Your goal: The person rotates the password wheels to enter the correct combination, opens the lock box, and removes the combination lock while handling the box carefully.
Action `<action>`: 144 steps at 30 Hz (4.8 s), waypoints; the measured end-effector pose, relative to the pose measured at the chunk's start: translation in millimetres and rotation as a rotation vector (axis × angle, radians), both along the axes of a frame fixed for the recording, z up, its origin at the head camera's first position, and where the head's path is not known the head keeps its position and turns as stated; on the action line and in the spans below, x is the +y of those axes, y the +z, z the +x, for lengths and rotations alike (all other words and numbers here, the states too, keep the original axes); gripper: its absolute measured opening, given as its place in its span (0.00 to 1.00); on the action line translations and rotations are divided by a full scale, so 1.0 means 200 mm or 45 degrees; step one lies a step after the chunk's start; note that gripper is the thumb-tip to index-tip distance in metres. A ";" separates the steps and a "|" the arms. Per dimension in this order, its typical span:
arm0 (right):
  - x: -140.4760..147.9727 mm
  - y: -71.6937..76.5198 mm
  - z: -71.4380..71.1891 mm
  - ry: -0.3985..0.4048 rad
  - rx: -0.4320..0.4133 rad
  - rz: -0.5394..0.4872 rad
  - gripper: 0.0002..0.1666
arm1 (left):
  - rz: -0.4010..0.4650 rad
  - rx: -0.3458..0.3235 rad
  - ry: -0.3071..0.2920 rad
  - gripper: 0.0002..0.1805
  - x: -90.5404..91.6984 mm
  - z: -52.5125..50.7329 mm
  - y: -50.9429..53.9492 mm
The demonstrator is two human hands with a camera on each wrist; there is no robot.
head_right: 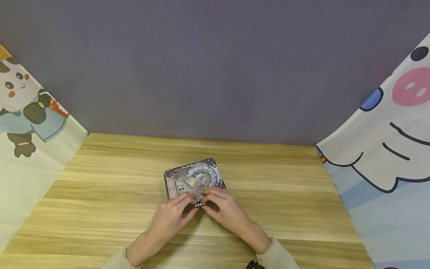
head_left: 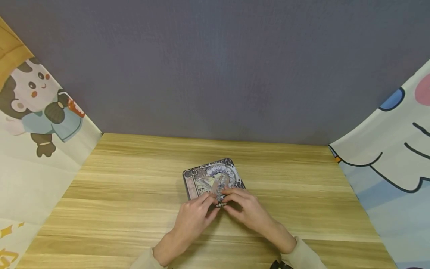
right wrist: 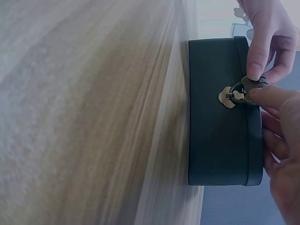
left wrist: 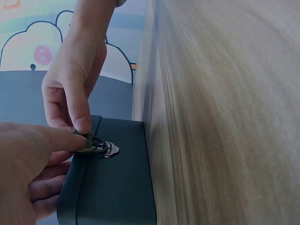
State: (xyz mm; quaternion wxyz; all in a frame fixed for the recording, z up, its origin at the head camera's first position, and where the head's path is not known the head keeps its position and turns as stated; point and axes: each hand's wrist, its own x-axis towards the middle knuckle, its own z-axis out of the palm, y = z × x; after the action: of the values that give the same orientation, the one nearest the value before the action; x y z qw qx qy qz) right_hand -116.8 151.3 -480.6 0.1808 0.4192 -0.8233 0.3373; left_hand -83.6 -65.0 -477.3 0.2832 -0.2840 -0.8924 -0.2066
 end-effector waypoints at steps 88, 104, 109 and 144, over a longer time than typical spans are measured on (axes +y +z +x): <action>0.01 0.00 0.00 0.013 -0.024 -0.004 0.15 | -0.010 -0.019 -0.022 0.16 0.00 0.01 0.02; 0.00 0.00 0.00 0.006 -0.014 -0.010 0.15 | -0.008 -0.004 -0.016 0.18 0.00 0.00 0.01; 0.00 0.00 0.00 0.003 -0.024 -0.008 0.14 | -0.006 -0.007 -0.015 0.18 0.00 0.01 0.01; 0.00 0.00 -0.01 0.006 -0.002 -0.020 0.16 | -0.012 -0.018 -0.008 0.16 0.00 0.00 0.01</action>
State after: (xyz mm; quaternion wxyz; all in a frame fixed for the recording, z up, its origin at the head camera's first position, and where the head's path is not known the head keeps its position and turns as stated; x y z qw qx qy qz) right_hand -118.8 151.1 -481.3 0.1826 0.4193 -0.8197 0.3447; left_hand -83.6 -64.9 -476.2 0.2750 -0.2866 -0.8945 -0.2051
